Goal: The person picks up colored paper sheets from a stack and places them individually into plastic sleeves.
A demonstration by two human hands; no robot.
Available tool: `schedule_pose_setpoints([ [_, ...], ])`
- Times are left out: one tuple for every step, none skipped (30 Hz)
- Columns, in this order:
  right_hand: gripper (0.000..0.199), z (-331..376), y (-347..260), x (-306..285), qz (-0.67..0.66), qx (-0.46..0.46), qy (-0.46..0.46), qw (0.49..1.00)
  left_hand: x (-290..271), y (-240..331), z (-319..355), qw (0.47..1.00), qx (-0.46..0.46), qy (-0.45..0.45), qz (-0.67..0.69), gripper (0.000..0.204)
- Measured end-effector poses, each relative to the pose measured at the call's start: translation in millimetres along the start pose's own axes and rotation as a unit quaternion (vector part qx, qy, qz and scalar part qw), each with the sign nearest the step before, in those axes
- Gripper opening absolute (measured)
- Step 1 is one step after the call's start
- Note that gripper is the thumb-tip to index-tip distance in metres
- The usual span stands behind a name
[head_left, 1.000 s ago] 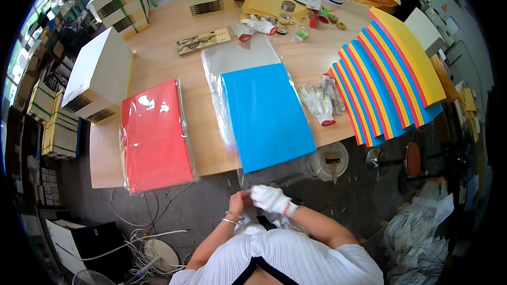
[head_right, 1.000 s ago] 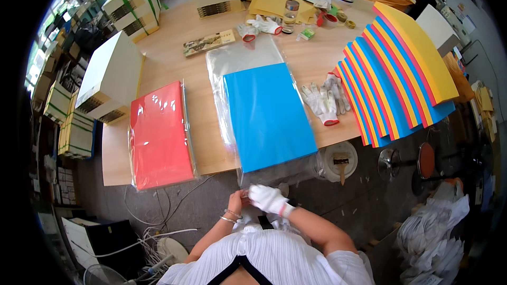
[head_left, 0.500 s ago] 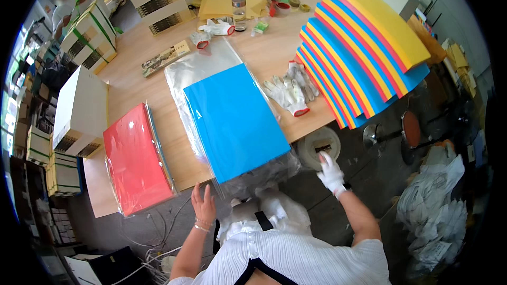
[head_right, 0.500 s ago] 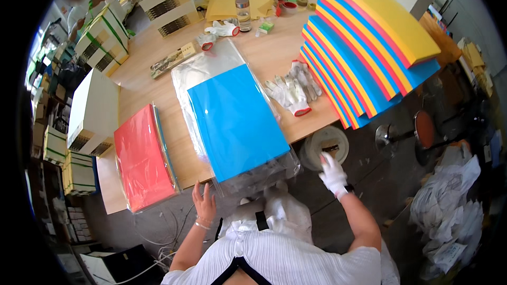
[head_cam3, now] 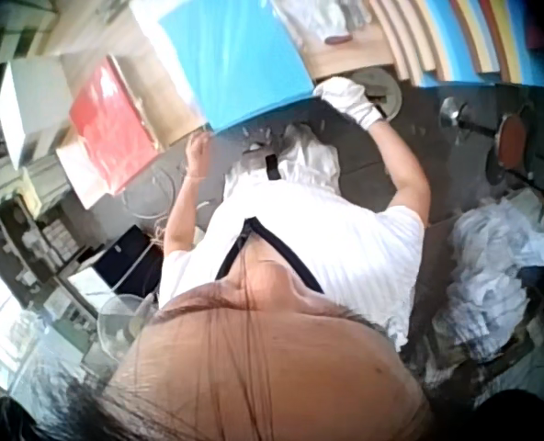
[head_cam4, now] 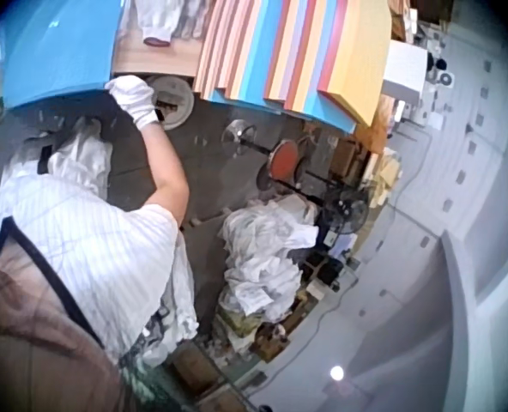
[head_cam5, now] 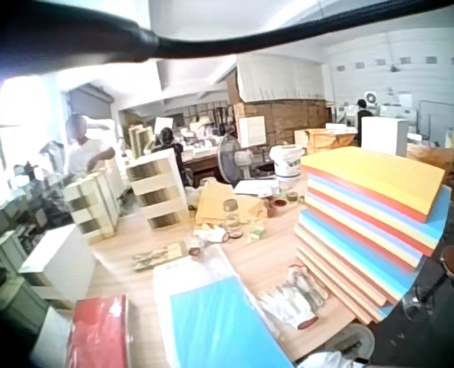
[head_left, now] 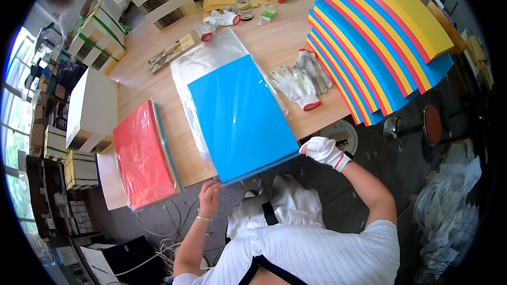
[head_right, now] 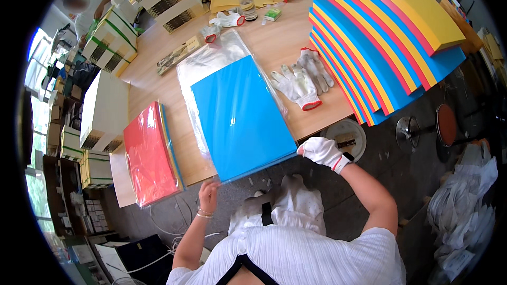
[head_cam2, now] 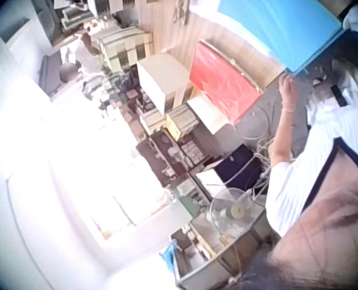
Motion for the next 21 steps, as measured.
schedule_pose_setpoints([
  [0.011,-7,2,-2,-0.005,0.054,-0.017,0.998,4,-13,0,0.996,-0.071,0.024,0.053,0.011],
  [0.013,-14,3,-2,-0.008,0.109,-0.033,0.993,9,-28,-1,0.983,-0.14,0.048,0.106,0.014],
  [0.024,-18,15,3,-0.148,0.173,-0.028,0.973,14,-42,-4,0.963,-0.204,0.072,0.16,0.018],
  [0.026,-23,16,2,-0.121,0.215,-0.035,0.969,19,-48,-9,0.951,-0.242,0.082,0.175,0.02],
  [0.027,-28,14,0,-0.093,0.256,-0.041,0.961,22,-54,-13,0.937,-0.279,0.091,0.19,0.021],
  [0.029,-32,14,-3,-0.063,0.297,-0.047,0.952,26,-61,-14,0.921,-0.315,0.1,0.206,0.023],
  [0.034,-34,13,-4,-0.041,0.296,-0.027,0.954,28,-66,-14,0.923,-0.329,0.097,0.172,0.022],
  [0.032,-33,20,6,0.088,0.312,-0.017,0.946,31,-73,-15,0.925,-0.342,0.094,0.138,0.021],
  [0.031,-34,16,6,0.123,0.332,-0.018,0.935,32,-77,-13,0.923,-0.358,0.092,0.103,0.019],
  [0.031,-37,12,5,0.156,0.351,-0.016,0.923,24,-62,-19,0.921,-0.373,0.1,0.047,0.017],
  [0.029,-35,17,8,0.153,0.346,-0.005,0.926,18,-45,-25,0.915,-0.388,0.107,-0.009,0.015],
  [0.028,-35,17,13,0.151,0.328,-0.002,0.933,7,-30,-28,0.905,-0.404,0.118,-0.066,0.013],
  [0.026,-39,16,12,0.155,0.305,0.006,0.94,-2,-16,-33,0.911,-0.365,0.127,-0.146,0.012],
  [0.025,-39,11,12,0.159,0.28,0.012,0.947,-6,-2,-25,0.907,-0.329,0.136,-0.225,0.01],
  [0.024,-44,9,8,0.177,0.281,0.014,0.943,-14,9,-32,0.891,-0.284,0.173,-0.309,0.01],
  [0.022,-43,6,7,0.192,0.287,0.016,0.938,-4,-11,-30,0.917,-0.277,0.14,-0.249,0.01],
  [0.021,-43,8,7,0.179,0.306,-0.018,0.935,13,-31,-23,0.94,-0.268,0.094,-0.188,0.011],
  [0.018,-44,14,11,0.171,0.275,-0.025,0.946,18,-34,-24,0.945,-0.287,0.096,-0.127,0.011],
  [0.016,-45,20,15,0.178,0.24,-0.039,0.954,25,-37,-29,0.946,-0.303,0.097,-0.063,0.01],
  [0.015,-49,14,10,0.16,0.291,-0.075,0.94,30,-40,-31,0.948,-0.298,0.107,-0.036,0.011],
  [0.017,-53,18,16,0.142,0.29,-0.092,0.942,31,-43,-24,0.947,-0.298,0.123,-0.007,0.011],
])
Point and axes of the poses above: each hand's wrist, its own z-axis away from the middle knuckle, its own x-axis out of the palm, y = z × x, the point moved 7 cm from there along -z, towards the middle knuckle, and after that the axes turned 14 degrees about -y, right-handed, at the moved point
